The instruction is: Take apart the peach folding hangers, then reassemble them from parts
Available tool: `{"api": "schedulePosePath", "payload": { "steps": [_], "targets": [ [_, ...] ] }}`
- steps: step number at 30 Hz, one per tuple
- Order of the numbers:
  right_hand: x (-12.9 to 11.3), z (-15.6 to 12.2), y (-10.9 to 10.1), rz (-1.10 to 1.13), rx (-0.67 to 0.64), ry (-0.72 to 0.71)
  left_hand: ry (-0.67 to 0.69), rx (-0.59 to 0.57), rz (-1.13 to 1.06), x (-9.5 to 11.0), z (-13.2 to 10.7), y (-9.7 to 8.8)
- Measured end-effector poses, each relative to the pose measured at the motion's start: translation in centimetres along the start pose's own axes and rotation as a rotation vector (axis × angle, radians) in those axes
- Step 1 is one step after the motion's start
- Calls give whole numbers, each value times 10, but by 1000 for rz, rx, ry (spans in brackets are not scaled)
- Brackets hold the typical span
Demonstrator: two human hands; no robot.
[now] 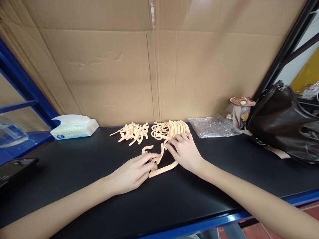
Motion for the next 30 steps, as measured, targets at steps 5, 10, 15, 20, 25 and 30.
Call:
{"api": "schedulePosePath", "payload": {
  "steps": [5, 10, 15, 20, 25, 30],
  "targets": [
    [0, 0, 2, -11, -32, 2, -24, 36, -54, -1, 0, -1],
    [-1, -1, 1, -15, -38, 4, -11, 36, -61, 0, 0, 0],
    [0, 0, 0, -24, -28, 17, -23, 15, -97, 1, 1, -1],
    [-1, 0, 0, -22, -24, 9, 27, 2, -64, 5, 1, -1],
    [-3, 0, 1, 5, -36, -4, 23, -15, -61, 4, 1, 1],
    [-8, -1, 1, 53, -47, -47, 21, -7, -57, 5, 1, 0]
  ]
}}
Point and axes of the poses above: each hand's wrist, its own z-axis towards the middle knuckle, its own y-axis out of the palm, x = y × z, the point moved 8 cm from there along z, towards the middle knuckle, and after that the axes turned 9 degrees about -z, right-handed, at the moved point
